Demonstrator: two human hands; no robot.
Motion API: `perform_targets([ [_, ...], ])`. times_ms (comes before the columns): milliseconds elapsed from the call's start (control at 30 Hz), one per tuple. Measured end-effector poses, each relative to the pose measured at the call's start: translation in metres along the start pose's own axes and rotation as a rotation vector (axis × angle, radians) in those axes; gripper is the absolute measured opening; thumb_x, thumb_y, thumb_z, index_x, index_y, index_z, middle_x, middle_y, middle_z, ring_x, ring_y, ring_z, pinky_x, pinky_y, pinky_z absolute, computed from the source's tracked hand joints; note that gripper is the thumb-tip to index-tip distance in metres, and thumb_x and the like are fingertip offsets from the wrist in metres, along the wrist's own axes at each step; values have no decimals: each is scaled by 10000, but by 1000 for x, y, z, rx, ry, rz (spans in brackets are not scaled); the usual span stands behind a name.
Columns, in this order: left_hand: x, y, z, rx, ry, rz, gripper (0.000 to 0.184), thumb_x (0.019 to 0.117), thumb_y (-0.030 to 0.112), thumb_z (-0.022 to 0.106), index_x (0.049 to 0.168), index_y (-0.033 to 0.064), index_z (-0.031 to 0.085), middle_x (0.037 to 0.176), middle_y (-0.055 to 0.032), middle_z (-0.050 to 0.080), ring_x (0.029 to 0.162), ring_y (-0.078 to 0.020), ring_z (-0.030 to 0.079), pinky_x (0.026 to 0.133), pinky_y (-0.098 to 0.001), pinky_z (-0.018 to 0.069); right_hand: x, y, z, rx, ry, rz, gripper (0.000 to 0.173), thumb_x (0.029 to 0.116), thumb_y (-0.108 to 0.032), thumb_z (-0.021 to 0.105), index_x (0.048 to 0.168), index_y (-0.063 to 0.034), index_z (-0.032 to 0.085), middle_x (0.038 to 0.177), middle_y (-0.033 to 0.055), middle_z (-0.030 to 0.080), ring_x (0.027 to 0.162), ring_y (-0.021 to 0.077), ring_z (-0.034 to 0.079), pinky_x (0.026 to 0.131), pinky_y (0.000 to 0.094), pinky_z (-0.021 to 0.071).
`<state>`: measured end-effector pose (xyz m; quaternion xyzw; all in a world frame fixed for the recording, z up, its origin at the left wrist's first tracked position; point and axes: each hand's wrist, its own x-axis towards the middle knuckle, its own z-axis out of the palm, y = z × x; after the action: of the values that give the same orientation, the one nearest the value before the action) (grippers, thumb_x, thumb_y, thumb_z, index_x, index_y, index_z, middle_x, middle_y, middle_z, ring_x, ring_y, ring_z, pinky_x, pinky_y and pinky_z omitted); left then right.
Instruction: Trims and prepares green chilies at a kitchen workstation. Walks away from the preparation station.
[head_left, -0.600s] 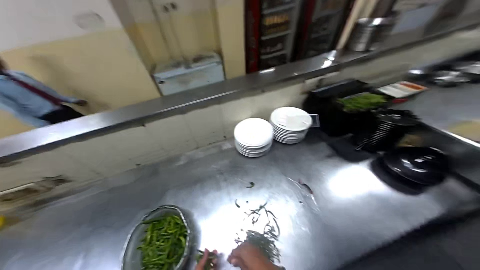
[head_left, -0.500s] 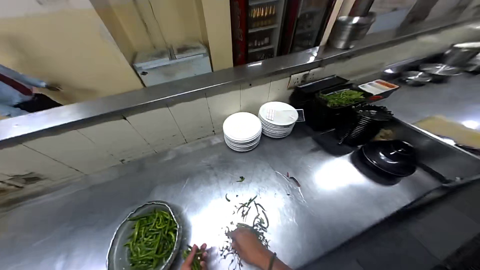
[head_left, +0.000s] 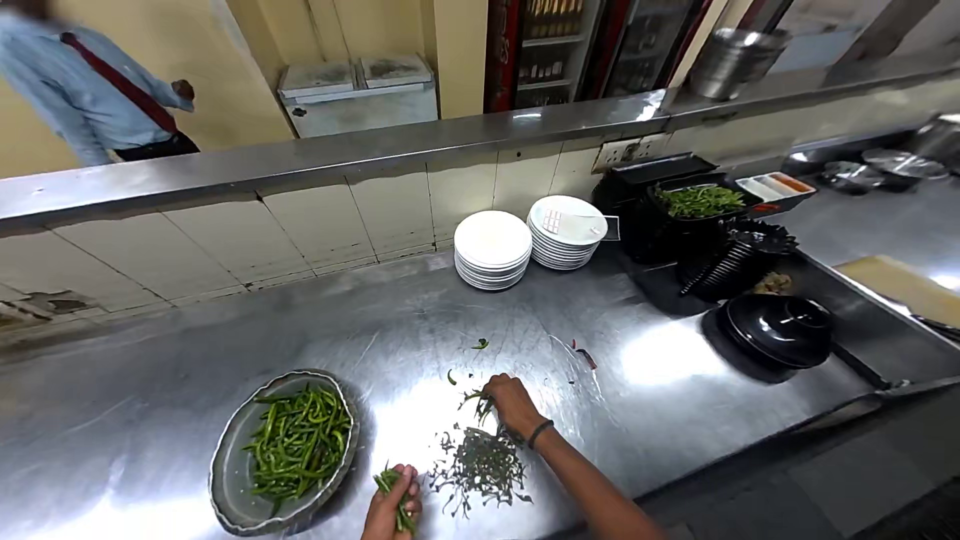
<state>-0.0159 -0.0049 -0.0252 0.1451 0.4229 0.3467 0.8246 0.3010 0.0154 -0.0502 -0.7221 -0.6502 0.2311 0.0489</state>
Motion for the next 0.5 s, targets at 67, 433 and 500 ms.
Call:
perform_targets([
  [67,1,-1,1,27,-6,-6,116,1069,126,485,1015,77,576,782,-31,622,519,-57,548,467,-183,488,-1,-4,-1,-53,1,21,251,939,-42,555,1117,-102,721,1146,131,697,1155,347,608,987,578,426],
  [433,-3,0,13,349,11,67,254,986,68,651,1211,-46,630,1017,-168,719,758,-169,684,617,-264,570,-54,-76,-23,1357,13,119,199,981,-129,680,1121,13,685,1061,109,711,852,196,711,792,358,627],
  [500,2,2,16,405,-10,-18,244,995,74,641,1214,-35,633,1035,-158,720,764,-166,684,617,-265,564,-61,-93,-15,1455,15,142,192,954,-90,707,1103,30,693,971,111,722,797,184,708,753,341,622],
])
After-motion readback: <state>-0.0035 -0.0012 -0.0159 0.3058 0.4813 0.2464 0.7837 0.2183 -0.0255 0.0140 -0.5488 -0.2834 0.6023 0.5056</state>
